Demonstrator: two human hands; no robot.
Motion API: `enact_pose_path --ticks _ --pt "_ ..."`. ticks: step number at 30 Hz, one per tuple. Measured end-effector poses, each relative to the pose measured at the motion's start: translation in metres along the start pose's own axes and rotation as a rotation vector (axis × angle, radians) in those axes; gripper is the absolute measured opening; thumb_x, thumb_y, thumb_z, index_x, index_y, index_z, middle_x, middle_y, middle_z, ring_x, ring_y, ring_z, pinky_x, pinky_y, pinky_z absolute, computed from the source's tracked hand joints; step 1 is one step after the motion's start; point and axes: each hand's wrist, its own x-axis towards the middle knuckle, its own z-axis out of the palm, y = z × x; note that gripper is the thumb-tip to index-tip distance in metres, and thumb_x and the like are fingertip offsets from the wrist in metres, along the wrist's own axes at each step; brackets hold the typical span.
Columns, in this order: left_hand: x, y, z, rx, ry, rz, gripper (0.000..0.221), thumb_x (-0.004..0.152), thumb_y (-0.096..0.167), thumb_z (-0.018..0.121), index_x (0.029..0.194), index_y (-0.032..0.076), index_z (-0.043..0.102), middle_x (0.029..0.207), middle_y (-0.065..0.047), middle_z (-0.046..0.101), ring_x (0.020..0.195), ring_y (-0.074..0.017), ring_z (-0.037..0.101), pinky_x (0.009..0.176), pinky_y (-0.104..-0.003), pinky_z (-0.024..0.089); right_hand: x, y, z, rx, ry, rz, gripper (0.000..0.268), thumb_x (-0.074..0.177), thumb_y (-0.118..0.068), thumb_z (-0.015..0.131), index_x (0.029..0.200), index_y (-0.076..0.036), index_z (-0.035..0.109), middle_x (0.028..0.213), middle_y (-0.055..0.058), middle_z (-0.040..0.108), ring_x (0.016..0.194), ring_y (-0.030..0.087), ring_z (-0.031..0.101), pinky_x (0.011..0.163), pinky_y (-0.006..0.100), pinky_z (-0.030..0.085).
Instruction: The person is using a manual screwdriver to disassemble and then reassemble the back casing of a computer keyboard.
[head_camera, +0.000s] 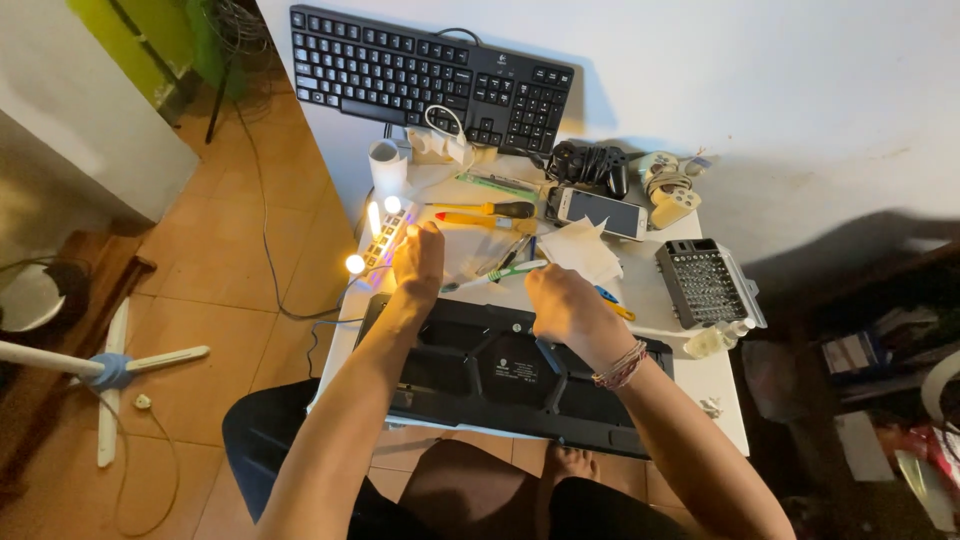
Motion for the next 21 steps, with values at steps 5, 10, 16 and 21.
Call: enact_pose_path --ticks 5,10,16,21 --pt "-0.002 -0.003 -0.02 -0.142 -0.143 0.05 0.017 0.09 0.002 0.052 0.092 0.006 0.068 0.079 -0.011 0.059 0.064 -0.0399 0.074 0.053 -0.055 0.059 -0.032 -0.03 -0.033 0.067 -0.027 0.036 0.027 0.081 0.002 0.076 0.106 0.008 0.068 0.095 0.026 0.072 0.085 0.039 0.076 0.066 0.039 0.065" --pt "0.006 0.003 -0.038 -0.191 -0.226 0.107 0.021 0.092 0.003 0.052 0.102 0.006 0.071 0.083 -0.013 0.059 0.069 -0.0421 0.075 0.054 -0.057 0.059 -0.027 -0.028 -0.022 0.134 0.051 0.047 0.034 0.081 0.001 0.079 0.112 0.008 0.067 0.101 0.029 0.072 0.089 0.039 0.076 0.07 0.04 0.065" --pt "0.011 -0.003 -0.048 -0.31 -0.361 0.141 0.027 0.089 0.002 0.058 0.114 0.008 0.069 0.095 -0.013 0.058 0.074 -0.0417 0.075 0.063 -0.054 0.062 -0.022 -0.026 -0.01 0.051 0.078 0.026 0.03 0.082 -0.001 0.076 0.11 0.007 0.069 0.1 0.024 0.072 0.088 0.037 0.074 0.07 0.041 0.064" --pt "0.014 -0.004 -0.021 -0.318 -0.432 0.13 0.031 0.086 0.002 0.06 0.118 0.006 0.062 0.105 -0.012 0.057 0.078 -0.0402 0.075 0.066 -0.051 0.063 -0.029 -0.027 -0.005 0.131 0.045 -0.012 0.029 0.082 0.005 0.067 0.11 0.012 0.064 0.104 0.029 0.069 0.094 0.041 0.071 0.074 0.047 0.062"
